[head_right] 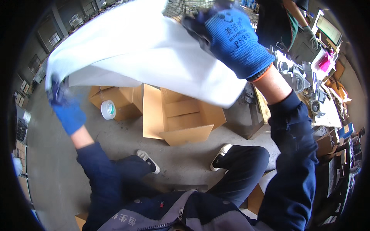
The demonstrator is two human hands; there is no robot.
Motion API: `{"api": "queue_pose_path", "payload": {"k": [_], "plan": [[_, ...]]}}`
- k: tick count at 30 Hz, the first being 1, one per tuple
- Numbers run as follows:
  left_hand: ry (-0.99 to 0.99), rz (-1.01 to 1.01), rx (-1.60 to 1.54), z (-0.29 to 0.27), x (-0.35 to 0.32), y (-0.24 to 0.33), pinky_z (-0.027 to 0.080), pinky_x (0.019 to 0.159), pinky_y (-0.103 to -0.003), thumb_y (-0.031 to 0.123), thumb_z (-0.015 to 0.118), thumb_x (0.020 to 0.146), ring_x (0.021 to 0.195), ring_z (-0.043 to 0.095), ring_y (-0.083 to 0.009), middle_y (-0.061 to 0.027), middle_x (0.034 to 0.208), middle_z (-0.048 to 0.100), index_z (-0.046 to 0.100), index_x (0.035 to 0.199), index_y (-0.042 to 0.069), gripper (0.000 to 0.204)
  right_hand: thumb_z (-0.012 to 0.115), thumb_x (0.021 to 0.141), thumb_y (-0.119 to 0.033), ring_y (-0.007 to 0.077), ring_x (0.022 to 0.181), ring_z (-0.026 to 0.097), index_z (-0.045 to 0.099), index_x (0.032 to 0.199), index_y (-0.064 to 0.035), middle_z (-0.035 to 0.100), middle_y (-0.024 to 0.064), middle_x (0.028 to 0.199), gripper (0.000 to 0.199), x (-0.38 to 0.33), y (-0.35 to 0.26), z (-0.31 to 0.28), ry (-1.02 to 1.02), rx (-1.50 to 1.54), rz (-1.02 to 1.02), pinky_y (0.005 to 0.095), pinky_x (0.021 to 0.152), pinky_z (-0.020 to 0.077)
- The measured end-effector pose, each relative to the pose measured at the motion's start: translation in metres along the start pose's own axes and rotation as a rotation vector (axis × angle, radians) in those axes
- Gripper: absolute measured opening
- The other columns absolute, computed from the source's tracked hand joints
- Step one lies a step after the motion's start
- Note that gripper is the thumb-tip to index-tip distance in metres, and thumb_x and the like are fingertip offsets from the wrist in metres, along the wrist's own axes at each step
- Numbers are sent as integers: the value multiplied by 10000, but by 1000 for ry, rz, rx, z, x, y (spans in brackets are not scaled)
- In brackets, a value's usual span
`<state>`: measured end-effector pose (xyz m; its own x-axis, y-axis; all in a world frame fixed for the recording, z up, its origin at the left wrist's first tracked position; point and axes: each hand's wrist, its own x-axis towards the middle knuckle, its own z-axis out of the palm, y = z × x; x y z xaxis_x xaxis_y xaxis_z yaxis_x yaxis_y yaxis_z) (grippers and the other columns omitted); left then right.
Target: The person opens a cardboard box, lines it with foam, and packs several metal parts one by one. They handle each part, rotate it, and place it into the box, then cover the contents with foam.
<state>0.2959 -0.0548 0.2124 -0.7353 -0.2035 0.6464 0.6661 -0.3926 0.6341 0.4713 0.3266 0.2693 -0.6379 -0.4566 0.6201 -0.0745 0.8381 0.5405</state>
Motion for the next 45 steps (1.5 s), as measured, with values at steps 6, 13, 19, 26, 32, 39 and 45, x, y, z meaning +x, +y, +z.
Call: {"api": "queue_pose_path", "payload": {"k": [6,13,19,26,32,39,45], "plan": [[233,-277,334,-79,-142,-56,387,1077,-370,272,584,1011,1214,516,-196,-136,1322,566,502,1384,-43,495,653,801,-124,267,1052,580,676,1151,-234,613,56,1036,368,-58,-65,72,-34,-24,76,594,1109,331],[-120,-1363,1121,-199,-329,-183,541,576,-356,435,652,933,655,679,-226,-131,804,709,694,946,27,410,611,847,-199,280,1213,552,676,1008,-187,675,67,1077,174,-207,-185,188,-810,412,448,571,1165,244],[-80,-1305,505,-122,-246,-66,542,498,-338,429,660,949,508,659,-245,-146,725,713,707,874,-33,470,650,821,-256,319,1121,637,726,1069,-132,707,130,1138,288,-211,-171,223,-1263,819,692,388,1026,459],[-526,-562,60,51,-142,-88,489,1039,-366,171,503,1025,1178,630,-265,-196,1267,642,546,1360,-47,401,675,840,-304,338,1123,642,711,1164,-143,702,130,1173,363,-197,-168,225,-1439,820,460,417,964,496],[-1251,-346,1699,-54,-175,-285,469,986,-466,137,521,897,1157,599,-362,-167,1309,597,670,1188,127,328,630,912,-396,276,1082,649,686,1179,-36,703,161,1151,451,-223,-161,245,-1530,1297,639,383,941,493],[-1166,-15,1725,-6,-229,-320,303,1147,-467,111,464,910,1319,489,-351,-192,1384,550,610,1231,56,357,618,919,-277,270,1204,595,564,1371,-135,581,146,1380,477,-191,-152,206,-926,617,696,420,963,489],[-1604,250,1475,15,-256,-407,222,1210,-463,83,422,925,1435,374,-262,-99,1530,436,560,1360,173,464,695,842,-474,373,1420,376,350,1542,-183,382,184,1554,832,-248,-142,293,-712,-23,1026,554,1175,208]]}}
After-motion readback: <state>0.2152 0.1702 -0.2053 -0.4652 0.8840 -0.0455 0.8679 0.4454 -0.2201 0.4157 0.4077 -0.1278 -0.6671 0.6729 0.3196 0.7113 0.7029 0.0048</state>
